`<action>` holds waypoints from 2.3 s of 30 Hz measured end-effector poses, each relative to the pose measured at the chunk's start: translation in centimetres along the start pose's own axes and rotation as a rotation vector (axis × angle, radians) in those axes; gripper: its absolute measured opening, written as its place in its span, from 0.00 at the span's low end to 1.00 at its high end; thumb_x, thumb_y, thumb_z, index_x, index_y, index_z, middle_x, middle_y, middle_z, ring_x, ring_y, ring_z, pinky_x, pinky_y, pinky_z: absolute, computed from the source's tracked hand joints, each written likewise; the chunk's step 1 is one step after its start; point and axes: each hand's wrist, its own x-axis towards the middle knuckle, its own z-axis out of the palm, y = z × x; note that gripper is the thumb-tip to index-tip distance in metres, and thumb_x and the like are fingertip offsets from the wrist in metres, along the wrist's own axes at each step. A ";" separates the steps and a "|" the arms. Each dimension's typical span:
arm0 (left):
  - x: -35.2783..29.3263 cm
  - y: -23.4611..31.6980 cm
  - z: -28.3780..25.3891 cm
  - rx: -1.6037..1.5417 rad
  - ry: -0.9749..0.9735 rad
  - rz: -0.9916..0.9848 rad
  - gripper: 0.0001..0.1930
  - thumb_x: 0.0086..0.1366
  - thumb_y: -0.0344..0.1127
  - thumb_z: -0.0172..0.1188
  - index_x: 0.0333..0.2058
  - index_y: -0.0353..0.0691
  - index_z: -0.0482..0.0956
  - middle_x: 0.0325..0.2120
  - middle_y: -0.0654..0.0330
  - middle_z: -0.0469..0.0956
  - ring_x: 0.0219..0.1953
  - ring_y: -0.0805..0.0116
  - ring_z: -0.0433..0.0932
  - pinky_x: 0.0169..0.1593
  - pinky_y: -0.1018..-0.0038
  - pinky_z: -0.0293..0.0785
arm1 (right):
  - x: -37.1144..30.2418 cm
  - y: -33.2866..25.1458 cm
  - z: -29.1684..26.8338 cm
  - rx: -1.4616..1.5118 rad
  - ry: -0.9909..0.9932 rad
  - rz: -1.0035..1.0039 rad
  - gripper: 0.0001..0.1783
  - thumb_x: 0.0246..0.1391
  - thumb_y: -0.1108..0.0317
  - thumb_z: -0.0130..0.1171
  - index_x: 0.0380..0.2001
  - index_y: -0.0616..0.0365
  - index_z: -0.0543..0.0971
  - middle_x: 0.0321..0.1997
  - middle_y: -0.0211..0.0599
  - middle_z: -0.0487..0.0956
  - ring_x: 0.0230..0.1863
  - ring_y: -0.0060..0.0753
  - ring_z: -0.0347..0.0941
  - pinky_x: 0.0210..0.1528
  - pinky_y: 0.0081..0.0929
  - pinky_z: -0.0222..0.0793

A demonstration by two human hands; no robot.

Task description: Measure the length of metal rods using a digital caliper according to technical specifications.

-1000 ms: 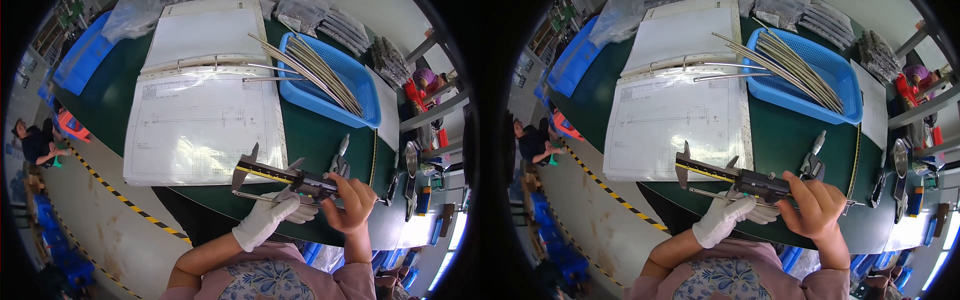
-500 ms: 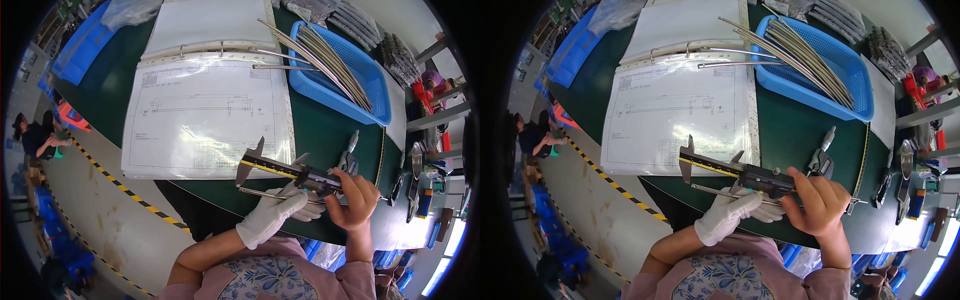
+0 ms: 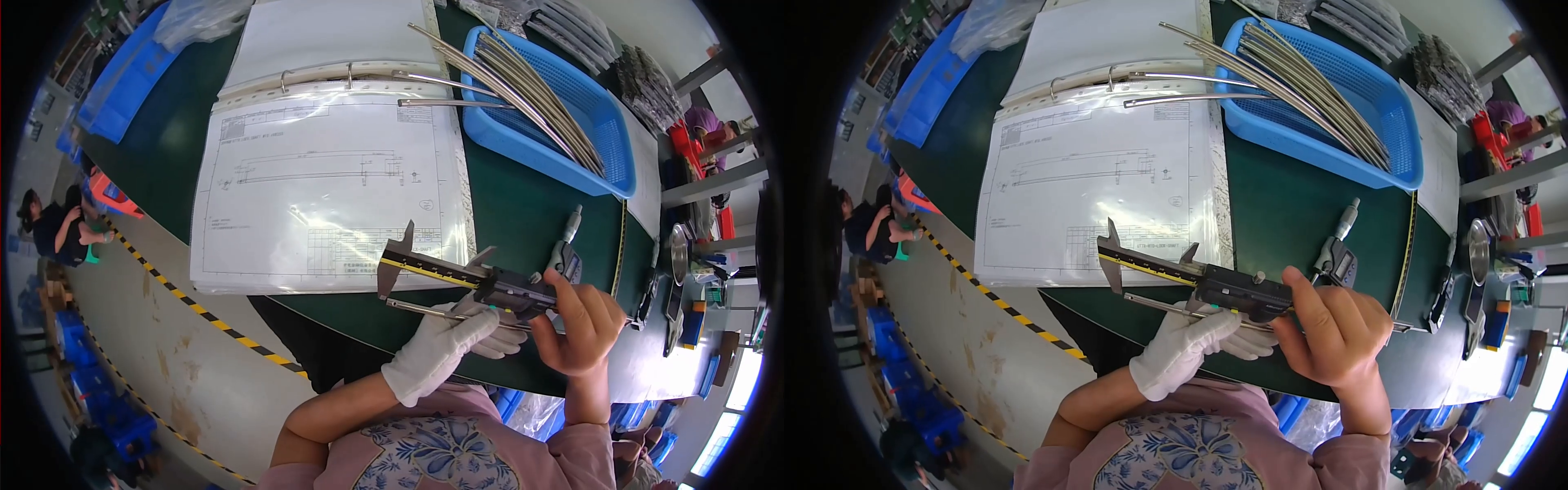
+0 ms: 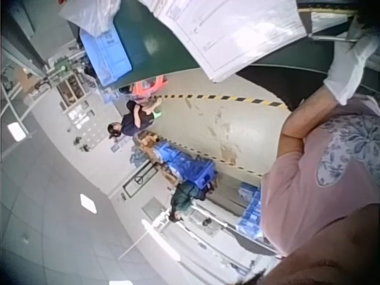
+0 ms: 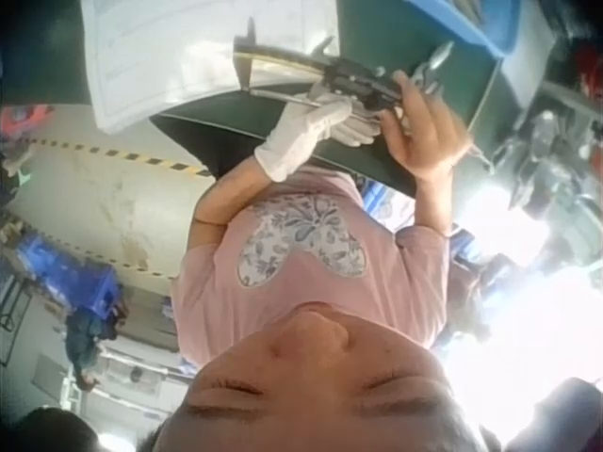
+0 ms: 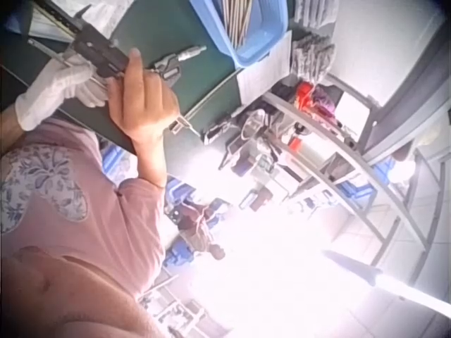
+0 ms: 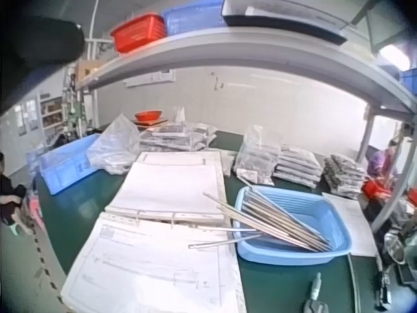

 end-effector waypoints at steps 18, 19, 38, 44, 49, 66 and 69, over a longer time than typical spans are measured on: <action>0.1 -0.2 -0.2 -0.050 -0.002 -0.008 0.16 0.63 0.33 0.47 0.45 0.28 0.65 0.35 0.49 0.75 0.34 0.63 0.78 0.36 0.75 0.76 | 0.1 0.0 -0.1 0.024 0.006 -0.007 0.22 0.32 0.67 0.60 0.36 0.64 0.77 0.16 0.32 0.69 0.13 0.28 0.64 0.14 0.22 0.60; 0.1 -0.2 -0.2 -0.050 -0.002 -0.009 0.16 0.63 0.33 0.47 0.45 0.28 0.65 0.35 0.49 0.75 0.34 0.63 0.78 0.36 0.75 0.76 | 0.1 0.0 0.0 0.024 0.007 -0.007 0.22 0.32 0.67 0.60 0.36 0.64 0.77 0.16 0.32 0.69 0.13 0.28 0.64 0.14 0.22 0.60; 0.1 -0.1 -0.2 -0.005 -0.022 -0.022 0.15 0.64 0.36 0.45 0.44 0.30 0.67 0.32 0.52 0.76 0.33 0.66 0.78 0.36 0.76 0.75 | 0.3 -0.2 -0.1 -0.026 0.004 0.004 0.19 0.33 0.64 0.63 0.32 0.62 0.77 0.15 0.29 0.69 0.13 0.28 0.65 0.14 0.22 0.59; 0.0 0.1 -0.3 -0.001 -0.035 -0.026 0.15 0.64 0.37 0.45 0.43 0.31 0.67 0.33 0.52 0.76 0.34 0.66 0.78 0.36 0.76 0.75 | 0.3 -0.1 0.0 -0.006 0.003 0.028 0.17 0.34 0.62 0.63 0.29 0.62 0.77 0.14 0.30 0.69 0.12 0.30 0.65 0.14 0.22 0.59; 0.0 0.3 -0.2 0.020 -0.046 -0.056 0.15 0.64 0.37 0.45 0.44 0.31 0.66 0.34 0.52 0.75 0.34 0.65 0.78 0.36 0.76 0.75 | 0.3 -0.2 -0.3 -0.037 0.011 0.053 0.17 0.35 0.59 0.64 0.26 0.60 0.76 0.13 0.31 0.68 0.12 0.30 0.64 0.13 0.23 0.58; 0.0 0.2 -0.2 0.033 -0.012 -0.064 0.17 0.64 0.37 0.44 0.44 0.26 0.64 0.35 0.45 0.75 0.35 0.60 0.78 0.37 0.74 0.75 | 0.2 0.5 0.3 0.016 0.016 0.037 0.18 0.38 0.57 0.62 0.25 0.62 0.75 0.12 0.32 0.64 0.10 0.31 0.59 0.12 0.25 0.53; 0.0 0.2 -0.2 0.050 -0.011 -0.073 0.17 0.64 0.36 0.44 0.41 0.25 0.67 0.34 0.45 0.75 0.35 0.60 0.78 0.38 0.74 0.74 | 0.1 0.5 0.2 0.009 0.012 0.036 0.18 0.37 0.58 0.62 0.26 0.62 0.75 0.12 0.32 0.64 0.10 0.31 0.59 0.12 0.25 0.53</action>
